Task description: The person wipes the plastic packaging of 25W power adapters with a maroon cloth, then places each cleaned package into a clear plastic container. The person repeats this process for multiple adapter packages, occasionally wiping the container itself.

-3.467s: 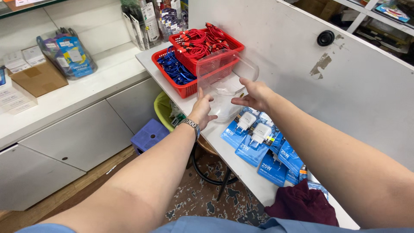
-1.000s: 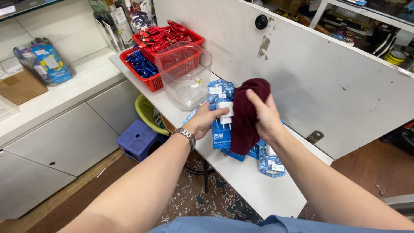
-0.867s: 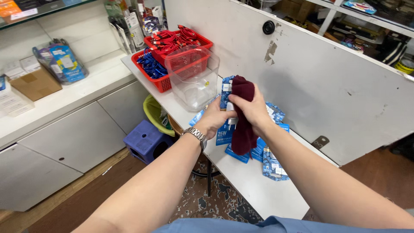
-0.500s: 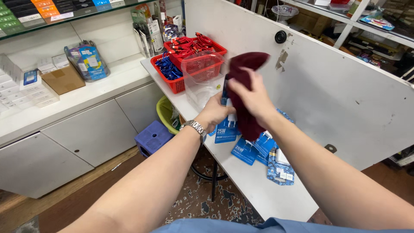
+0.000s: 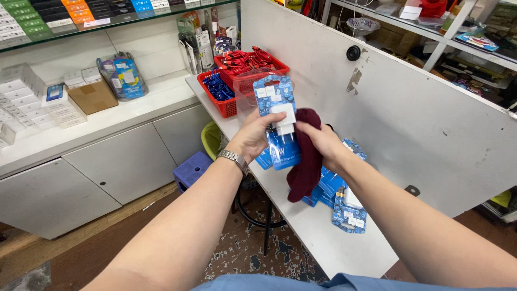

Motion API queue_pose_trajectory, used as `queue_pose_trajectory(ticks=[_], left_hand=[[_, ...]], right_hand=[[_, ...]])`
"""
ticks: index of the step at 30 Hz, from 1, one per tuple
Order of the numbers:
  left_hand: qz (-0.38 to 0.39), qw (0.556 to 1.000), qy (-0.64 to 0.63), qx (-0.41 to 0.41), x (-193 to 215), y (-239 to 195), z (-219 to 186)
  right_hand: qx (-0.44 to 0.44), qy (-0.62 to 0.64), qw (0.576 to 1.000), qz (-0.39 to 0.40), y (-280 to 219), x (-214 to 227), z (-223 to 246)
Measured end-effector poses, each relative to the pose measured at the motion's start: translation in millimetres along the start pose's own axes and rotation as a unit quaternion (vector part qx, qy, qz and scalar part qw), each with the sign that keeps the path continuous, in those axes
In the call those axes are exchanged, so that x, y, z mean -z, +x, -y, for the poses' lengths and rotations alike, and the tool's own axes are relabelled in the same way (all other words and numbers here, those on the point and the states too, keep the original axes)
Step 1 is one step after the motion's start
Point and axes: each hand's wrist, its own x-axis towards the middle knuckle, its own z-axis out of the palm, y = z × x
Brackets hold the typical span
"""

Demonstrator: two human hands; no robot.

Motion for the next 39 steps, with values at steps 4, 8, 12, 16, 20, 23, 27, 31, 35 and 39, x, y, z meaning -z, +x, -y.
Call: queue_pose_trajectory(ticks=[4,8,12,16,20,23,27,31,35,39], left_hand=[[-0.099,0.992,0.071,-0.032,-2,0,9],[-0.259,0.916,0.299,-0.06,-18,7,28],[-0.182,0.981,0.072,0.001,-8,2,21],[-0.048,0.995,0.037,0.08,2,-12,29],[-0.035,0.995,-0.032,0.088,-8,8,47],[-0.06,0.992,-0.091,0.058,5,16,34],[-0.062,0.993,-0.094,0.041,9,7,26],[-0.087,0.99,-0.06,0.092,-18,-5,37],[-0.106,0.991,-0.059,0.058,-18,1,33],[-0.136,0.977,-0.166,-0.014,16,16,24]], right_hand=[[-0.03,-0.037,0.999,-0.013,-15,0,-6],[0.143,-0.288,0.945,-0.067,-14,-8,-8],[0.106,-0.166,0.979,0.058,-20,-3,-8],[0.143,-0.106,0.981,-0.071,-9,-8,5],[0.319,-0.287,0.896,-0.117,-1,-31,7],[0.394,-0.398,0.823,-0.096,-27,-46,-16],[0.421,-0.394,0.816,-0.041,-63,-45,-31],[0.413,-0.388,0.817,-0.105,-28,-45,5],[0.405,-0.385,0.82,-0.12,-16,-51,1],[0.477,-0.387,0.786,-0.07,-56,-46,-42]])
